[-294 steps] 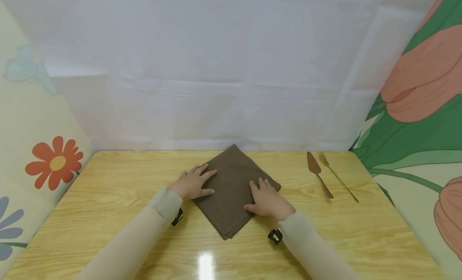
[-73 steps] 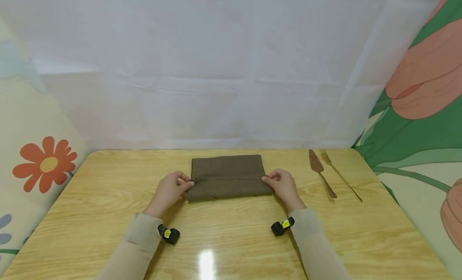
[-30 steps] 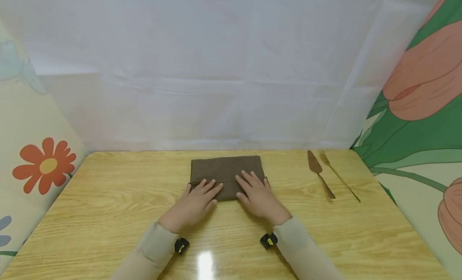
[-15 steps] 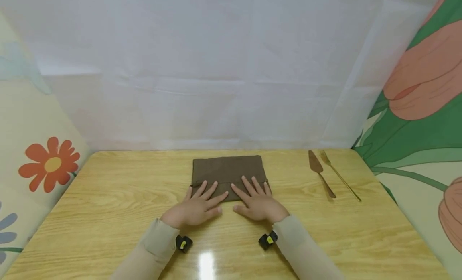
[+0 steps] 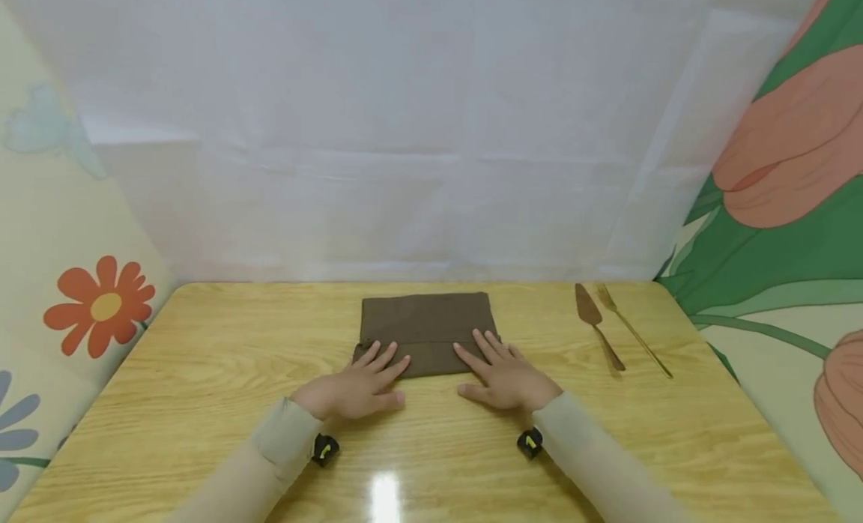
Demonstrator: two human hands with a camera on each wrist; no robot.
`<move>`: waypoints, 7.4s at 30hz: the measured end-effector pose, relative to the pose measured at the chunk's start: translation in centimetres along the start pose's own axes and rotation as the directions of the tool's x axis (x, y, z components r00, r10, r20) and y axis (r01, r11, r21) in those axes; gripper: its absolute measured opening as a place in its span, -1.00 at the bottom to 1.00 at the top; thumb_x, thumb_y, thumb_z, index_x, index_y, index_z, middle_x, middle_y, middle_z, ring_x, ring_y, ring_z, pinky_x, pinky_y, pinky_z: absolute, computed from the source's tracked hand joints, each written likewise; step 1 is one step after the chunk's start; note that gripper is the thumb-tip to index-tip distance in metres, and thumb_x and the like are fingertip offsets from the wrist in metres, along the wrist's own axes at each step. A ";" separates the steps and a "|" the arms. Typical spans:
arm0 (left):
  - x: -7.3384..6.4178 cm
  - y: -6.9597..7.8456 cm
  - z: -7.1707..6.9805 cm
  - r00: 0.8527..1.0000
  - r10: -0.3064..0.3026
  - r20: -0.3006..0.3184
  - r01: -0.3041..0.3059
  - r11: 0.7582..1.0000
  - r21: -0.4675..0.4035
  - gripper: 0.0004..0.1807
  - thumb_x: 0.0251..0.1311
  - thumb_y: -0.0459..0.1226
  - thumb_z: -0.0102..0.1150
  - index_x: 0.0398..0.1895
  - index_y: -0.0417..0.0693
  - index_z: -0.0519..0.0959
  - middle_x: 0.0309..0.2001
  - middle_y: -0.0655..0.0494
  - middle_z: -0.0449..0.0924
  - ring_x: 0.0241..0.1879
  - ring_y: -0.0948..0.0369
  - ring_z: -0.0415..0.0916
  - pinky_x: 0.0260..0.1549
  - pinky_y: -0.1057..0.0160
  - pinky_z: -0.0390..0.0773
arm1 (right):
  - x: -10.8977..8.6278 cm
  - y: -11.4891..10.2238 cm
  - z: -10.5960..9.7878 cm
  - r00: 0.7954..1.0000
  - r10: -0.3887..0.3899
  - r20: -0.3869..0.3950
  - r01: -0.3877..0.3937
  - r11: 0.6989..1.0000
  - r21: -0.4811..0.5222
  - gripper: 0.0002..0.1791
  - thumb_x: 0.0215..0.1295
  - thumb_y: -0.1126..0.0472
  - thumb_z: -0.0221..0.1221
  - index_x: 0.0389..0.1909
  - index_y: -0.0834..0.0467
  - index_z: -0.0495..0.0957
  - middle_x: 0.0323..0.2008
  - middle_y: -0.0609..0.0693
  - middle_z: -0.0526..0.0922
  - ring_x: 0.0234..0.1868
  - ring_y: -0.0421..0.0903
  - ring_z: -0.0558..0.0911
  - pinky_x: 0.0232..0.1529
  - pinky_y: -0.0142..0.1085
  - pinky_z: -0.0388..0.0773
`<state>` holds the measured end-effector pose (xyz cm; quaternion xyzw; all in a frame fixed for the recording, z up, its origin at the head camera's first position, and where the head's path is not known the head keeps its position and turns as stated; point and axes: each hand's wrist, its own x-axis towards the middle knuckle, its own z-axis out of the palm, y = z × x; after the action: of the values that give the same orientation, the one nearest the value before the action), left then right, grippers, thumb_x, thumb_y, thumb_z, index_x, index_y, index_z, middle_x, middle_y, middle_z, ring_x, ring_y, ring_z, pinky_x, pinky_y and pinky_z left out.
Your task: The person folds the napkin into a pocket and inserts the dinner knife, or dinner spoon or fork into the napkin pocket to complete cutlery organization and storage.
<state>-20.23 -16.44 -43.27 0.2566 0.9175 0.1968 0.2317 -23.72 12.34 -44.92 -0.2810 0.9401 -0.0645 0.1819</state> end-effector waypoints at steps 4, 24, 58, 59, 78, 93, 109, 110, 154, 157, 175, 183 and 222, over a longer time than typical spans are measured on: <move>-0.6 -1.0 -0.2 1.000 0.021 -0.006 -0.021 0.998 -0.052 -0.22 0.56 0.09 -0.14 0.61 -0.21 0.01 0.59 -0.35 -0.29 0.55 -0.32 -0.42 0.40 -0.43 -0.19 | -0.9 0.8 -0.3 1.000 -0.001 -0.010 0.001 1.000 0.013 -0.19 0.52 -0.34 -0.12 0.65 -0.14 -0.08 0.63 0.15 -0.26 0.61 0.17 -0.22 0.50 0.26 -0.13; 1.8 -4.4 -3.3 0.865 -0.349 -0.362 0.089 0.815 -0.573 -0.46 0.38 -0.37 0.17 0.38 -0.39 0.35 0.37 -0.41 0.31 0.35 -0.28 0.31 0.17 -0.15 0.51 | 3.5 4.9 -3.3 0.906 0.374 -0.199 -0.078 0.608 0.790 -0.51 0.39 0.33 0.21 0.29 0.38 0.43 0.19 0.36 0.53 0.11 0.20 0.61 -0.02 -0.10 0.65; 3.7 -5.6 -4.1 0.912 -0.297 -0.284 0.063 0.784 -0.618 -0.54 0.14 -0.58 0.21 0.16 -0.44 0.46 0.13 -0.38 0.52 0.03 -0.09 0.53 -0.24 0.25 0.55 | 5.0 5.8 -3.9 0.954 0.289 -0.078 -0.103 0.564 0.819 -0.22 0.25 0.44 0.30 0.44 0.49 0.20 0.33 0.40 0.40 0.38 0.20 0.38 0.39 -0.03 0.35; 3.6 -5.6 -4.0 0.912 -0.297 -0.284 0.059 0.778 -0.626 -0.46 0.16 -0.59 0.20 0.25 -0.43 0.42 0.23 -0.41 0.47 0.10 -0.10 0.50 -0.22 0.24 0.55 | 5.0 5.8 -3.9 0.953 0.290 -0.087 -0.099 0.570 0.816 -0.27 0.24 0.43 0.31 0.41 0.47 0.27 0.28 0.37 0.45 0.32 0.17 0.43 0.34 -0.06 0.40; 2.9 -6.5 -3.0 0.891 -0.231 -0.391 -0.080 0.768 -0.636 -0.75 0.19 -0.70 -0.02 -0.34 -0.30 0.59 -0.35 0.02 0.50 -0.47 0.17 0.32 -0.52 0.31 0.39 | 3.6 5.9 -2.3 0.903 0.315 -0.291 0.094 0.517 0.851 -0.84 0.24 0.61 0.16 -0.23 0.34 0.55 -0.16 0.16 0.61 -0.12 0.01 0.60 -0.25 -0.30 0.56; 0.5 -6.3 -2.9 0.941 -0.102 -0.324 -0.082 0.858 -0.508 -0.70 0.49 -0.50 -0.09 -0.04 -0.14 0.67 0.31 -0.30 0.41 -0.32 0.02 0.53 -0.53 0.25 0.52 | 1.6 6.7 -2.0 0.916 0.221 -0.335 0.117 0.652 0.749 -0.64 0.34 0.63 -0.03 0.05 0.31 0.55 0.09 0.25 0.50 -0.21 0.01 0.55 -0.47 -0.29 0.47; -1.0 -3.2 -1.7 0.889 0.140 -0.437 -0.136 0.990 0.040 -0.85 0.26 -0.30 0.29 -0.14 0.00 0.74 0.10 -0.06 0.58 0.17 -0.14 0.44 0.20 -0.22 0.41 | -1.3 5.3 -2.8 0.915 -0.119 -0.386 0.247 0.921 0.300 -0.48 0.33 0.13 0.35 0.24 0.24 0.50 0.22 0.16 0.53 0.29 0.20 0.41 0.30 0.19 0.35; -1.0 -2.9 -1.7 0.888 0.161 -0.431 -0.140 0.987 0.080 -0.85 0.24 -0.29 0.34 -0.14 0.00 0.73 0.07 -0.02 0.59 0.14 -0.10 0.48 0.17 -0.17 0.46 | -1.3 5.0 -2.8 0.909 -0.138 -0.393 0.258 0.927 0.271 -0.42 0.32 0.12 0.36 0.29 0.23 0.47 0.24 0.15 0.53 0.28 0.18 0.44 0.32 0.18 0.35; 3.3 1.6 -0.6 0.966 0.052 -0.253 -0.010 0.987 0.163 -0.47 0.60 -0.22 -0.12 0.53 -0.20 0.24 0.55 -0.22 0.08 0.53 -0.27 -0.04 0.35 -0.45 0.03 | 1.8 -2.1 -2.3 0.971 -0.063 -0.230 0.086 0.992 0.095 -0.38 0.65 0.02 -0.10 0.56 0.24 0.15 0.54 0.23 0.14 0.54 0.21 0.14 0.47 0.21 0.09; 4.0 2.1 -0.2 0.991 -0.042 -0.127 0.059 0.990 0.129 -0.40 0.63 -0.14 -0.19 0.62 -0.09 0.07 0.62 -0.14 -0.11 0.57 -0.21 -0.21 0.40 -0.43 -0.15 | 2.5 -2.3 -1.3 0.992 0.001 -0.126 0.008 0.997 0.074 -0.35 0.66 -0.03 -0.16 0.60 0.18 0.05 0.59 0.17 0.01 0.59 0.17 -0.01 0.51 0.22 -0.09; 2.5 0.2 -0.8 0.996 -0.085 -0.024 0.088 0.967 0.238 -0.38 0.63 0.06 -0.37 0.66 0.22 -0.04 0.65 0.06 -0.32 0.59 -0.15 -0.40 0.38 -0.48 -0.22 | 2.5 0.0 -0.9 0.991 0.129 -0.032 -0.131 0.990 -0.048 -0.28 0.61 -0.28 -0.30 0.65 -0.15 -0.16 0.64 0.03 -0.20 0.62 0.07 -0.22 0.46 0.35 -0.31; 1.4 -2.0 -1.8 1.000 -0.026 -0.002 0.026 0.992 0.125 -0.36 0.64 0.04 -0.39 0.65 0.05 -0.04 0.64 -0.12 -0.34 0.59 -0.16 -0.43 0.33 -0.53 -0.31 | 2.0 1.8 -0.9 0.992 0.117 -0.036 -0.115 0.993 0.040 -0.26 0.63 -0.22 -0.28 0.66 -0.04 -0.19 0.64 0.03 -0.26 0.62 0.14 -0.27 0.46 0.34 -0.37; -0.4 -2.8 -1.8 0.812 0.030 -0.582 -0.030 1.000 0.009 -0.90 0.36 -0.29 0.28 -0.13 -0.09 0.70 -0.34 0.18 0.53 -0.39 0.27 0.44 -0.37 0.20 0.53 | 5.8 -8.3 -0.1 0.913 -0.073 -0.402 0.270 0.846 0.460 -0.82 0.37 0.25 0.32 -0.05 0.13 0.67 -0.09 -0.03 0.69 -0.09 -0.16 0.63 -0.03 -0.28 0.60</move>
<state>-21.92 -19.32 -43.04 0.1984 0.9401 0.2699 -0.0631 -24.02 2.21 -44.77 -0.2902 0.8774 -0.3768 0.0627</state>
